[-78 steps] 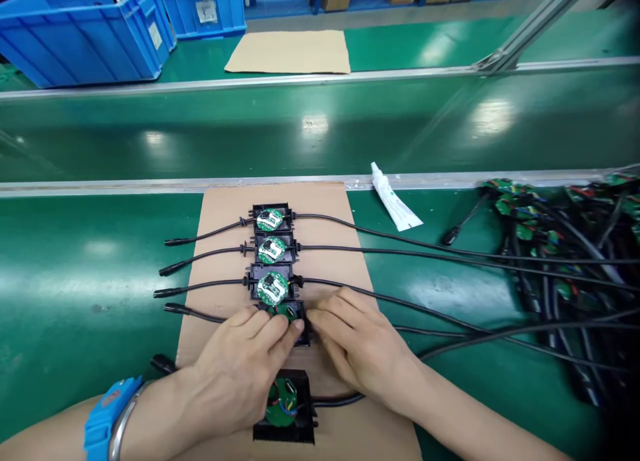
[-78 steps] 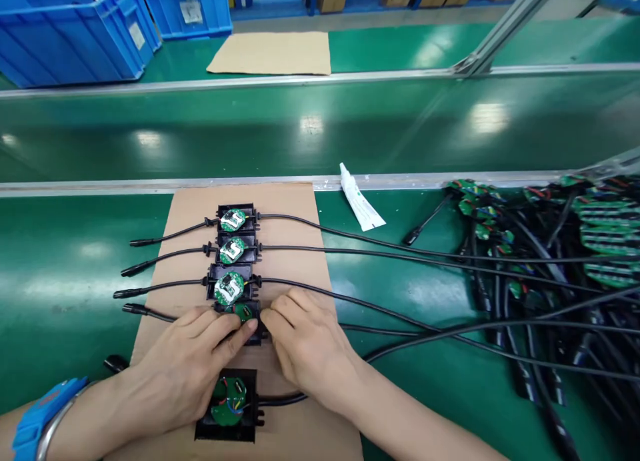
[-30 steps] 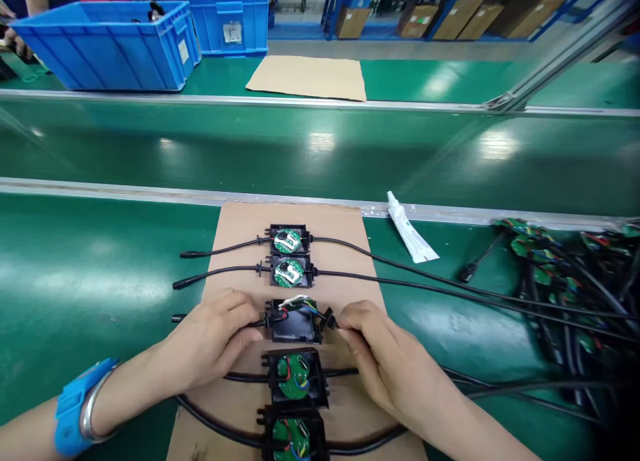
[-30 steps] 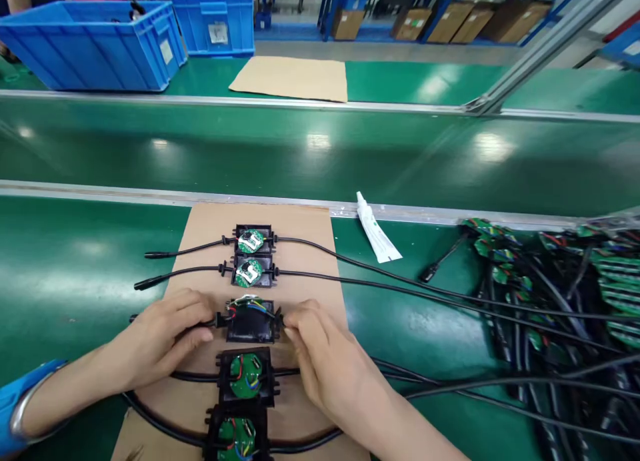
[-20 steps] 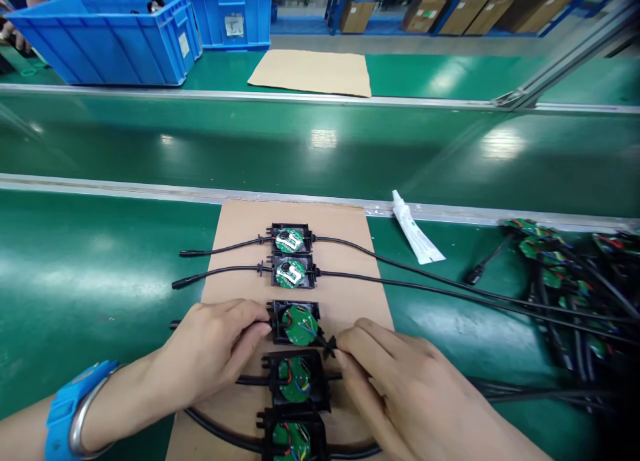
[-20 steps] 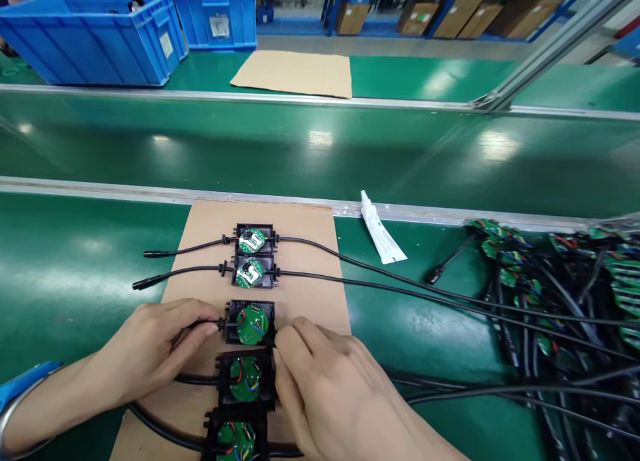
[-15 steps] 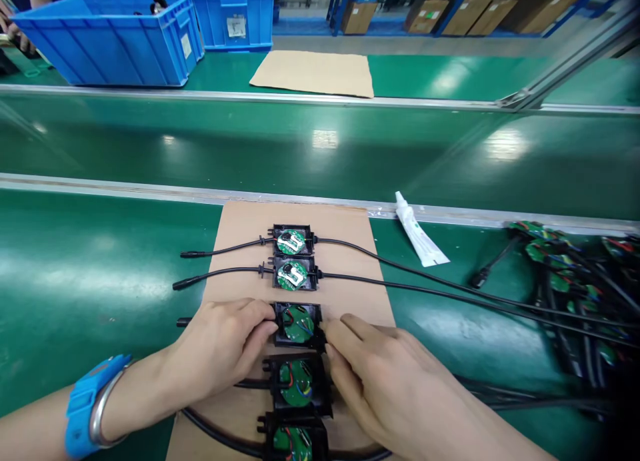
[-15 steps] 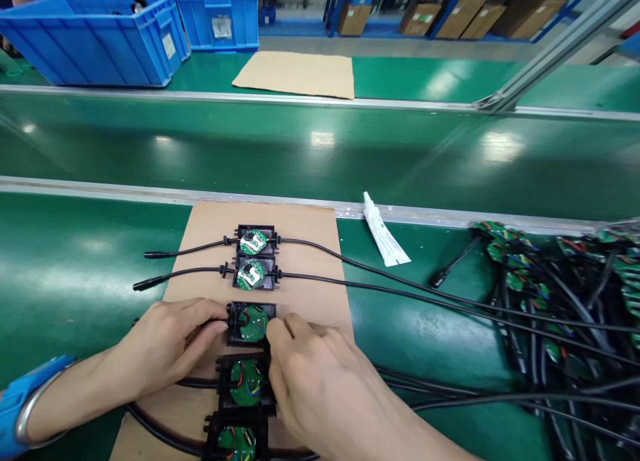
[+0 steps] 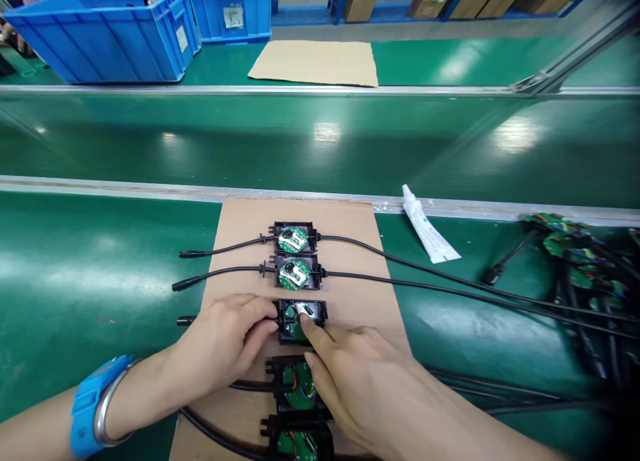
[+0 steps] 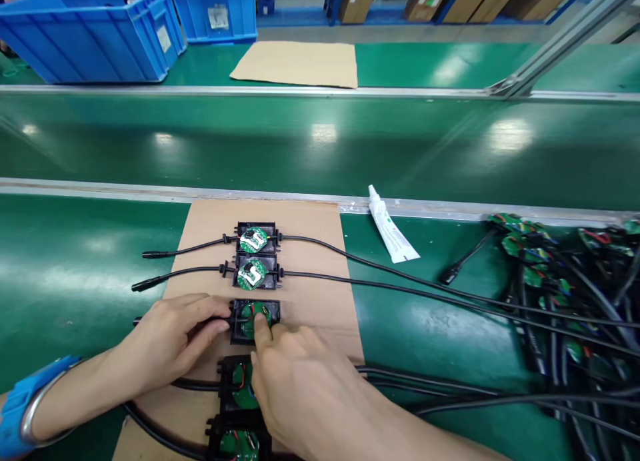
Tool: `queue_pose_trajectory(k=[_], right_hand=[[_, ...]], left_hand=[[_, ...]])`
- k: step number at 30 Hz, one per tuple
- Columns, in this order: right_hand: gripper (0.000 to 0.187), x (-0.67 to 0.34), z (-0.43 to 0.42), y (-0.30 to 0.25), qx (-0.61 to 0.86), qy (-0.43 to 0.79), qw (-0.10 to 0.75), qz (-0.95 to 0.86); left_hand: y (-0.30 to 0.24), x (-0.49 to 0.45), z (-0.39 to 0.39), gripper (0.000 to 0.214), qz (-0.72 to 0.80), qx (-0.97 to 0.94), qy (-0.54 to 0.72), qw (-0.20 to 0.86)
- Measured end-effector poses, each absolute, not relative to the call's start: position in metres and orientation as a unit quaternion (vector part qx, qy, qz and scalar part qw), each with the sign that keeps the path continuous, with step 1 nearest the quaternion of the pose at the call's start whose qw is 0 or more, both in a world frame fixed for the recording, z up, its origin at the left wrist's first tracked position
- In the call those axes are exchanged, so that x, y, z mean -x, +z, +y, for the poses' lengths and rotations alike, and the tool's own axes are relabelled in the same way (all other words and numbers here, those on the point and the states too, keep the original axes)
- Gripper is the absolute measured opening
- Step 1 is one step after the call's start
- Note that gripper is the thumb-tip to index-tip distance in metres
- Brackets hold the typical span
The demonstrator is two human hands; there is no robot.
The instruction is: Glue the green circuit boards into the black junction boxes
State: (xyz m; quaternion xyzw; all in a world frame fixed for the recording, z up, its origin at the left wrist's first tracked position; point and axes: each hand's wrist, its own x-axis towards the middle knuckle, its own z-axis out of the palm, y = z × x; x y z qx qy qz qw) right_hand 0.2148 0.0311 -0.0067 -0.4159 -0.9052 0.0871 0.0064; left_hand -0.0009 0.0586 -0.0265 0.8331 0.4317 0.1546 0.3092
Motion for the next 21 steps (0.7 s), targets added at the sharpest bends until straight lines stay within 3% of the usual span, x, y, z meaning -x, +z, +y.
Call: queue_pose_trajectory(k=[5, 12, 21], right_hand=[[0.041, -0.211, 0.032, -0.014, 0.402, 0.056, 0.006, -0.914], [0.035, -0.211, 0.034, -0.013, 0.421, 0.057, 0.019, -0.905], [0.033, -0.215, 0.035, -0.02, 0.427, 0.105, 0.037, -0.897]], left_hand=[[-0.027, 0.003, 0.063, 0.012, 0.425, -0.838, 0.163, 0.3], [-0.025, -0.007, 0.055, 0.024, 0.389, -0.895, 0.137, 0.172], [-0.021, -0.016, 0.055, 0.022, 0.423, -0.885, 0.0, 0.193]])
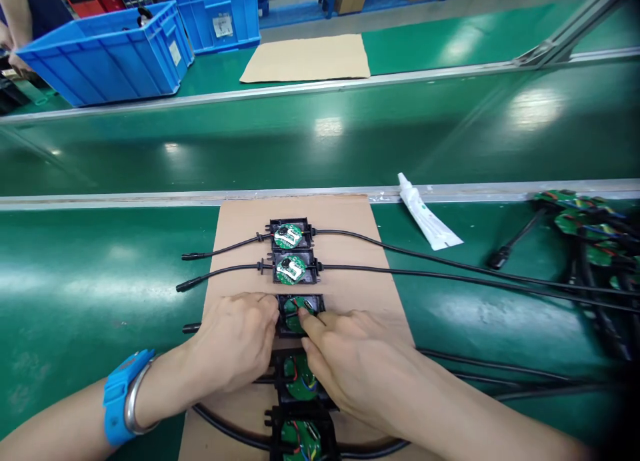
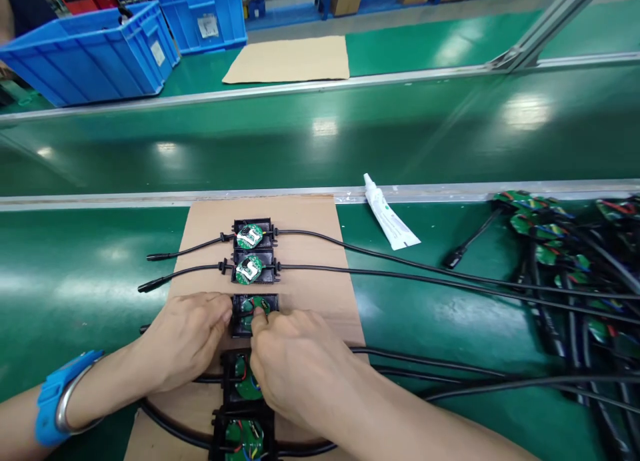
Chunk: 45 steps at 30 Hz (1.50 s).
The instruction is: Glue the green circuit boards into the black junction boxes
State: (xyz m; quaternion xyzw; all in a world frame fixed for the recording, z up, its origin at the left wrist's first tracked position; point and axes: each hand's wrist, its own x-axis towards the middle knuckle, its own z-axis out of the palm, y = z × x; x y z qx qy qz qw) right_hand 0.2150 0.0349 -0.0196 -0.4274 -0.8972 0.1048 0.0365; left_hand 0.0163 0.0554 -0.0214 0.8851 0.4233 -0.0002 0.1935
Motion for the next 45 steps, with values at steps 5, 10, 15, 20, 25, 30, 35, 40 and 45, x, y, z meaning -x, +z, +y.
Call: queue_pose_trajectory(k=[5, 10, 15, 20, 25, 30, 35, 40, 45], right_hand=[[0.036, -0.216, 0.034, -0.021, 0.433, 0.105, 0.05, -0.894], [0.039, -0.217, 0.035, -0.025, 0.408, 0.118, 0.05, -0.904], [0.033, -0.217, 0.036, -0.028, 0.412, 0.106, 0.075, -0.902], [0.033, -0.217, 0.034, -0.025, 0.416, 0.09, 0.078, -0.902], [0.028, -0.218, 0.039, -0.017, 0.439, 0.16, 0.069, -0.882], [0.02, -0.231, 0.049, 0.0, 0.453, 0.31, 0.017, -0.835], [0.028, -0.246, 0.045, 0.005, 0.483, 0.344, 0.012, -0.805], [0.006, -0.241, 0.043, 0.005, 0.492, 0.302, -0.002, -0.817], [0.017, -0.239, 0.047, -0.006, 0.408, 0.281, 0.071, -0.866]], left_hand=[[-0.016, -0.016, 0.056, 0.028, 0.429, -0.888, -0.03, 0.164], [-0.017, -0.023, 0.062, 0.027, 0.331, -0.933, -0.137, 0.017], [-0.007, -0.033, 0.068, 0.028, 0.334, -0.927, -0.166, 0.035], [-0.009, -0.024, 0.039, 0.03, 0.45, -0.893, 0.008, 0.008], [-0.027, -0.015, 0.016, 0.063, 0.371, -0.928, -0.026, -0.017], [-0.019, -0.015, 0.026, 0.062, 0.38, -0.921, -0.051, 0.067], [-0.012, -0.018, 0.041, 0.032, 0.35, -0.929, 0.067, 0.103], [-0.028, -0.02, 0.049, 0.024, 0.292, -0.937, 0.107, 0.156], [-0.032, -0.015, 0.051, 0.02, 0.285, -0.929, 0.111, 0.209]])
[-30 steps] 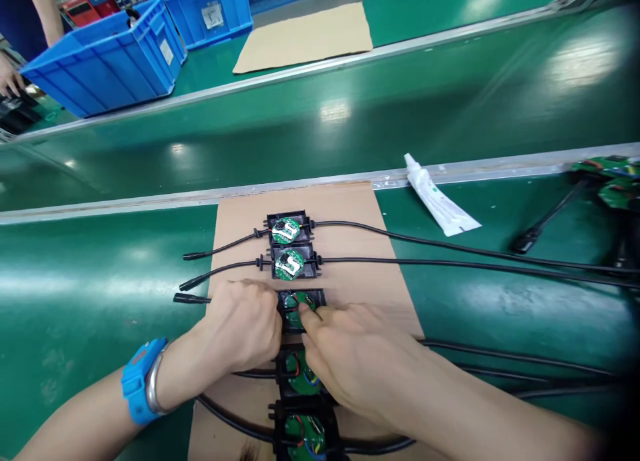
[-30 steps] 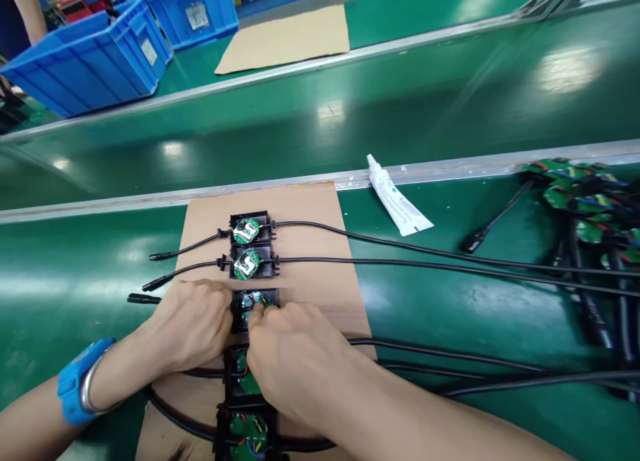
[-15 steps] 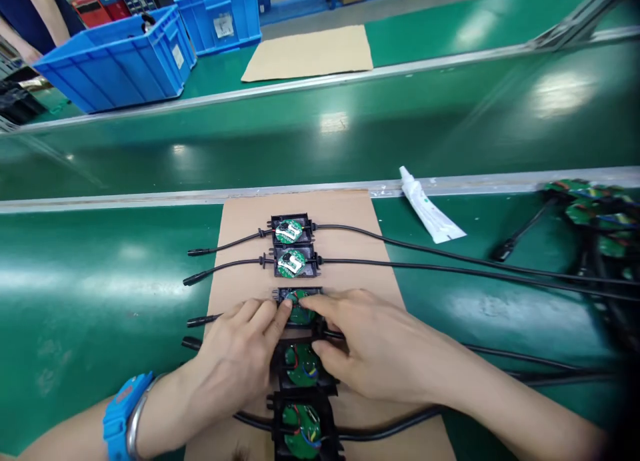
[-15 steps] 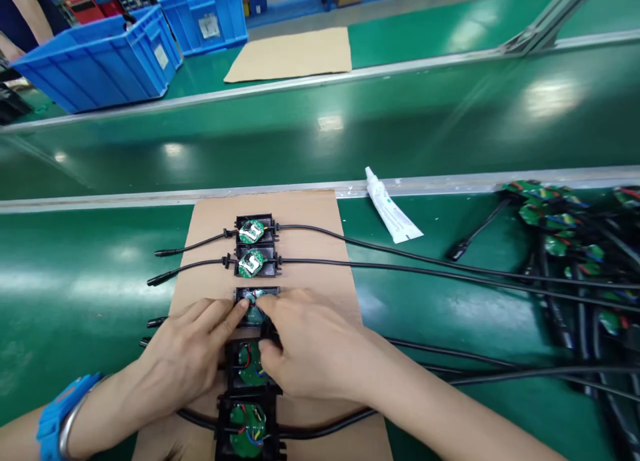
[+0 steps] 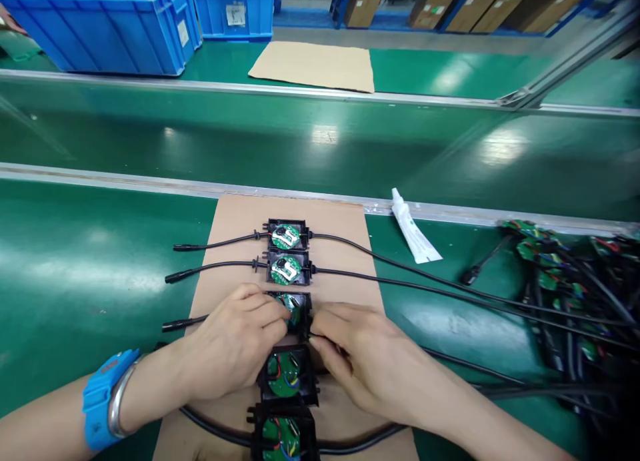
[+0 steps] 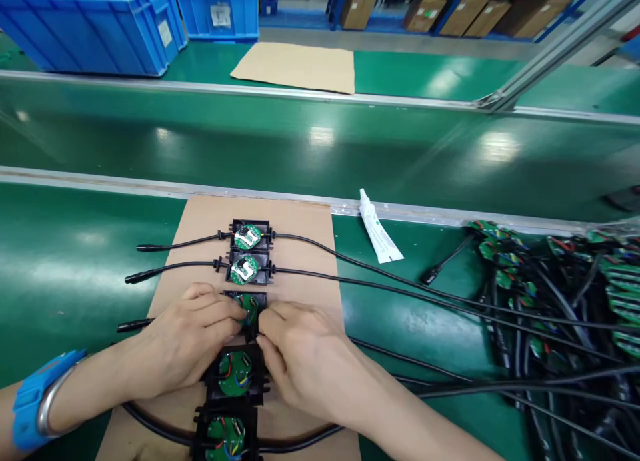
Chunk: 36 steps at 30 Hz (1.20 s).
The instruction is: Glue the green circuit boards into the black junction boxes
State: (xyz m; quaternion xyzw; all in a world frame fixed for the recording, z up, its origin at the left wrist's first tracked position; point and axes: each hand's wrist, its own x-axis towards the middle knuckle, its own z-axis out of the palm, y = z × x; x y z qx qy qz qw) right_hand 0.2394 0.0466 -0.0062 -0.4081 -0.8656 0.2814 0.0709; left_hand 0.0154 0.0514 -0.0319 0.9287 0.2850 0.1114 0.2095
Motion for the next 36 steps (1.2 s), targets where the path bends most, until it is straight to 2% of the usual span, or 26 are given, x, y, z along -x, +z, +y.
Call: queue_pose_trajectory(k=[3, 5, 8, 13, 18, 20, 25, 28, 32, 36], right_hand=[[0.023, -0.246, 0.049, -0.024, 0.375, 0.19, 0.147, -0.895], [0.026, -0.251, 0.05, -0.034, 0.373, 0.143, 0.162, -0.902], [0.027, -0.255, 0.052, -0.04, 0.378, 0.13, 0.149, -0.904], [0.025, -0.249, 0.048, -0.035, 0.355, 0.117, 0.091, -0.923], [0.024, -0.239, 0.042, -0.035, 0.362, 0.077, 0.05, -0.928], [0.024, -0.24, 0.04, -0.037, 0.375, 0.067, 0.063, -0.923], [0.021, -0.251, 0.044, -0.04, 0.42, 0.161, 0.157, -0.879], [0.02, -0.254, 0.046, -0.043, 0.422, 0.218, 0.193, -0.858], [0.022, -0.25, 0.047, -0.049, 0.4, 0.259, 0.23, -0.849], [0.03, -0.249, 0.051, -0.053, 0.366, 0.26, 0.229, -0.864]], left_hand=[[-0.03, -0.014, 0.053, 0.018, 0.282, -0.928, 0.097, 0.223], [-0.03, -0.014, 0.053, 0.018, 0.281, -0.929, 0.093, 0.221], [-0.031, -0.015, 0.053, 0.021, 0.286, -0.931, 0.088, 0.209], [-0.029, -0.021, 0.049, 0.05, 0.29, -0.937, 0.075, 0.182], [-0.028, -0.033, 0.043, 0.033, 0.303, -0.944, 0.04, 0.127], [-0.027, -0.034, 0.043, 0.034, 0.308, -0.943, 0.039, 0.116], [-0.023, -0.027, 0.043, 0.054, 0.309, -0.94, 0.031, 0.139], [-0.023, -0.025, 0.043, 0.058, 0.299, -0.945, 0.02, 0.133], [-0.025, -0.031, 0.041, 0.054, 0.296, -0.947, 0.002, 0.125], [-0.027, -0.038, 0.042, 0.047, 0.32, -0.938, 0.019, 0.132]])
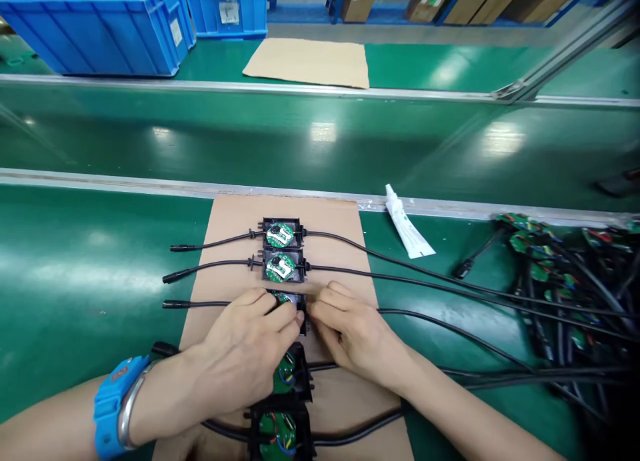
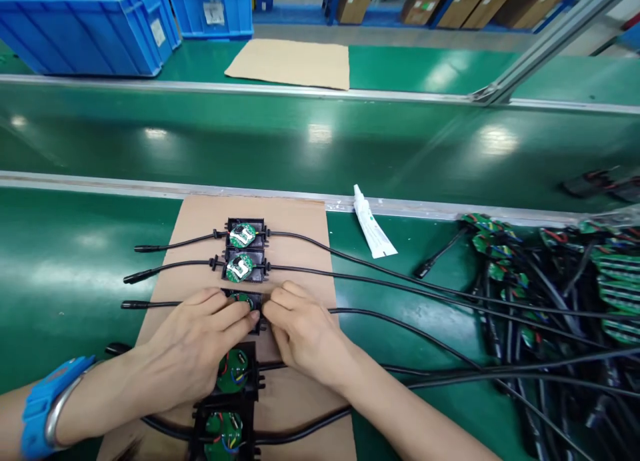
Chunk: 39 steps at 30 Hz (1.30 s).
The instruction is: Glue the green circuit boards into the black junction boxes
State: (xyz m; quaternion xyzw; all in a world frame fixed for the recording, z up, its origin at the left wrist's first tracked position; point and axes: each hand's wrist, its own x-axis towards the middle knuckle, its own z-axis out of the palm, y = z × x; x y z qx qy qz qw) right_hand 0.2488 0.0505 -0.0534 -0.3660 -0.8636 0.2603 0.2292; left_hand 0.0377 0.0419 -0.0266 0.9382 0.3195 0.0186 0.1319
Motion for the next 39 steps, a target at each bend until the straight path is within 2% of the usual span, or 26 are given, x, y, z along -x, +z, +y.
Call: queue_pose_trajectory(k=[4, 8, 11, 15, 18, 21, 24, 30, 32, 34, 36, 39], right_hand=[[0.031, -0.257, 0.055, -0.045, 0.36, 0.249, 0.201, -0.877], [0.026, -0.256, 0.048, -0.024, 0.392, 0.198, 0.163, -0.884], [0.029, -0.234, 0.034, -0.015, 0.426, 0.119, 0.169, -0.881], [0.036, -0.193, 0.02, -0.02, 0.412, 0.044, 0.113, -0.903], [0.037, -0.178, 0.021, -0.025, 0.41, 0.044, 0.089, -0.907], [0.027, -0.175, 0.029, -0.026, 0.412, 0.077, 0.083, -0.904], [0.024, -0.177, 0.032, -0.021, 0.425, 0.137, 0.093, -0.89], [0.03, -0.205, 0.037, -0.003, 0.422, 0.219, 0.124, -0.871], [0.026, -0.223, 0.055, -0.005, 0.435, 0.193, 0.149, -0.867], [0.022, -0.241, 0.076, -0.014, 0.454, 0.14, 0.178, -0.862], [0.02, -0.254, 0.092, -0.029, 0.459, 0.13, 0.197, -0.857], [0.018, -0.262, 0.092, -0.041, 0.452, 0.166, 0.234, -0.844]], left_hand=[[-0.019, -0.026, 0.042, 0.045, 0.325, -0.923, 0.098, 0.179], [-0.014, -0.002, 0.045, 0.028, 0.404, -0.865, 0.208, 0.214], [-0.018, 0.006, 0.05, 0.016, 0.438, -0.851, 0.191, 0.22], [-0.028, 0.004, 0.059, 0.008, 0.441, -0.845, 0.16, 0.257], [-0.033, 0.003, 0.063, 0.009, 0.443, -0.839, 0.154, 0.277], [-0.037, 0.005, 0.065, 0.01, 0.438, -0.836, 0.162, 0.286], [-0.038, 0.006, 0.062, 0.011, 0.434, -0.838, 0.165, 0.287], [-0.022, 0.004, 0.055, 0.008, 0.397, -0.852, 0.117, 0.32], [-0.02, 0.006, 0.068, 0.013, 0.396, -0.863, 0.143, 0.28], [-0.022, 0.008, 0.086, 0.02, 0.428, -0.867, 0.165, 0.195], [-0.026, 0.01, 0.104, 0.017, 0.453, -0.869, 0.149, 0.131], [-0.028, 0.013, 0.114, 0.004, 0.453, -0.87, 0.122, 0.154]])
